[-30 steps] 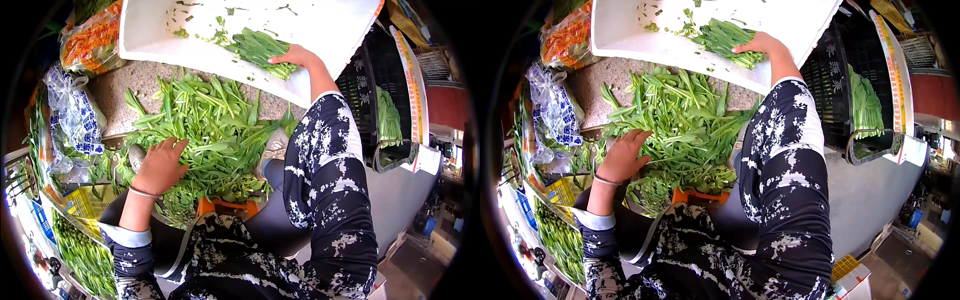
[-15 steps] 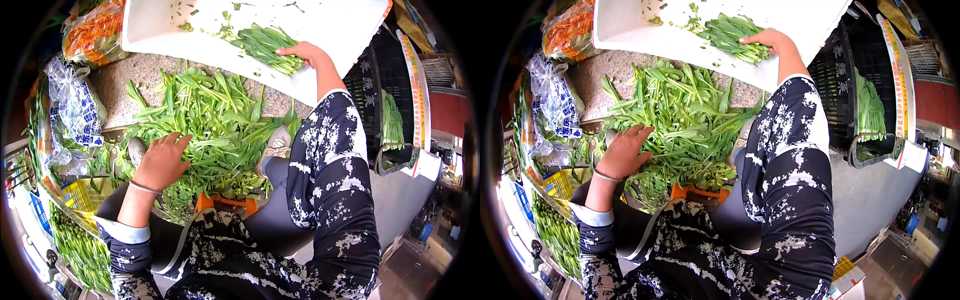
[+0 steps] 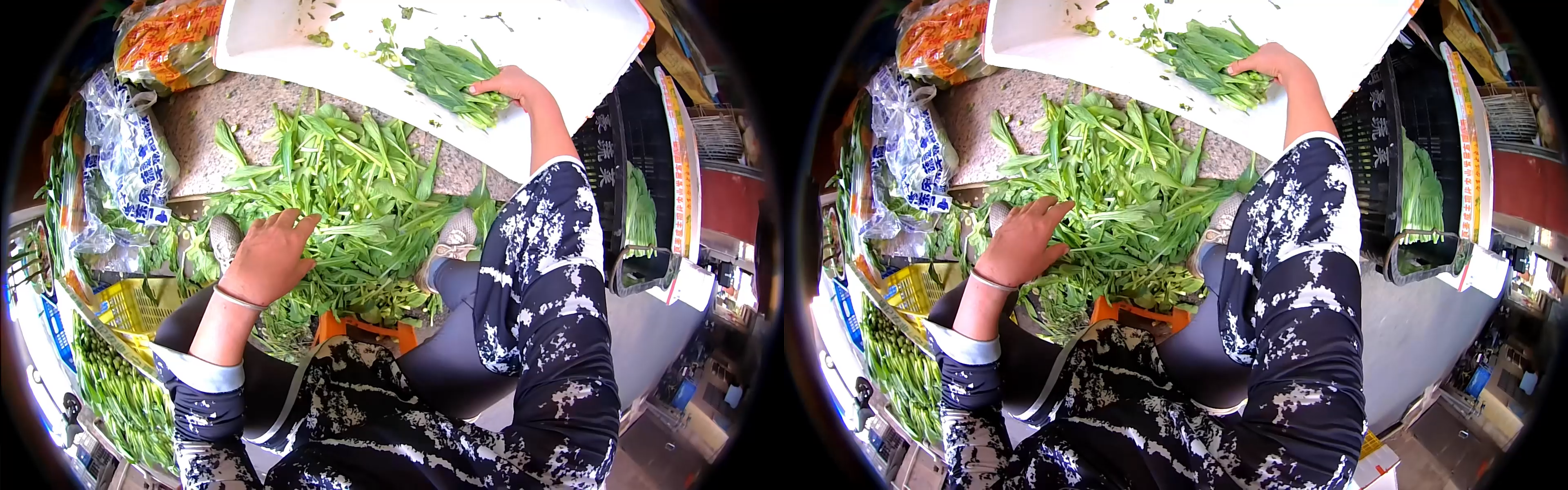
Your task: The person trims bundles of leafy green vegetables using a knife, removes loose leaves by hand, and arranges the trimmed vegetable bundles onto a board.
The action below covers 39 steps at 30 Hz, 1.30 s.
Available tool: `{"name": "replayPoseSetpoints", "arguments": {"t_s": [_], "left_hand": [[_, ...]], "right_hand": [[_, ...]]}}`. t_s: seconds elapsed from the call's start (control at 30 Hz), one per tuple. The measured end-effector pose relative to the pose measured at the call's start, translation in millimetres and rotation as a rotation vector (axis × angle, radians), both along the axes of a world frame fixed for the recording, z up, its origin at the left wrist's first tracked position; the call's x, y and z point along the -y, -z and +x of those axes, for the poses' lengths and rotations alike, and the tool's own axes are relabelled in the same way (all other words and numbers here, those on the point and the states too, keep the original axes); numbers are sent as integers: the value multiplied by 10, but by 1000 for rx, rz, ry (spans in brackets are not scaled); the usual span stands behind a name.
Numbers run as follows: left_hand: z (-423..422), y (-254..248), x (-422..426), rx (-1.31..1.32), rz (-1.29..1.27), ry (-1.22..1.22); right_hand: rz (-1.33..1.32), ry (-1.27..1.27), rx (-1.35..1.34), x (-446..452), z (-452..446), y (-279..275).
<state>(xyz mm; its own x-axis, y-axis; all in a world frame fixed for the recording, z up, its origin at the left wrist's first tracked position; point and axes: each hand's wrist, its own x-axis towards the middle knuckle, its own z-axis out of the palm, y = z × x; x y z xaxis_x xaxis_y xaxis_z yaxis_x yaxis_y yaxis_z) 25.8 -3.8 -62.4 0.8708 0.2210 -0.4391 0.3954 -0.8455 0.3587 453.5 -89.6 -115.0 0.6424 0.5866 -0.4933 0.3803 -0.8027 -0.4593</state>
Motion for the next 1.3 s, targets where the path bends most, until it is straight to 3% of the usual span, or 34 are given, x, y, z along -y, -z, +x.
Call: {"name": "replayPoseSetpoints", "arguments": {"t_s": [0.2,0.27,0.43,0.53,0.57,0.63,0.67,0.8,0.87,0.93,1.03,1.13,1.2,1.3], "left_hand": [[-36,-5,-23,6,-3,2],[-34,-10,-25,11,-7,-2],[-21,-42,-17,-12,-2,-2],[-21,-29,-13,-4,15,6],[-14,-34,-14,5,19,-1],[23,-56,-10,-21,16,1],[59,-72,-7,-13,23,-11],[169,18,-25,377,-399,-207],[278,59,-28,420,-1021,-491],[362,-117,-42,547,-1176,-607],[435,-189,-76,957,-1353,-702],[434,-339,-143,1247,-1579,-580],[401,-372,-232,1292,-1770,-508],[342,-394,-262,1369,-1846,-680]], "right_hand": [[69,-56,121,-32,77,-224],[62,-110,307,-12,252,-166],[161,53,280,96,199,-418],[132,326,-21,131,93,-674],[137,319,-13,148,21,-734],[458,285,-201,166,-175,-849],[465,271,-196,142,-254,-926],[534,124,-295,-84,-616,-1267],[605,20,-370,-246,-811,-1315],[654,-41,-441,-364,-1320,-1566],[668,-173,-483,-500,-1901,-1674],[682,-304,-345,-604,-2276,-1608],[624,-413,25,-610,-2489,-1560],[482,-446,242,-513,-2900,-1696]]}}
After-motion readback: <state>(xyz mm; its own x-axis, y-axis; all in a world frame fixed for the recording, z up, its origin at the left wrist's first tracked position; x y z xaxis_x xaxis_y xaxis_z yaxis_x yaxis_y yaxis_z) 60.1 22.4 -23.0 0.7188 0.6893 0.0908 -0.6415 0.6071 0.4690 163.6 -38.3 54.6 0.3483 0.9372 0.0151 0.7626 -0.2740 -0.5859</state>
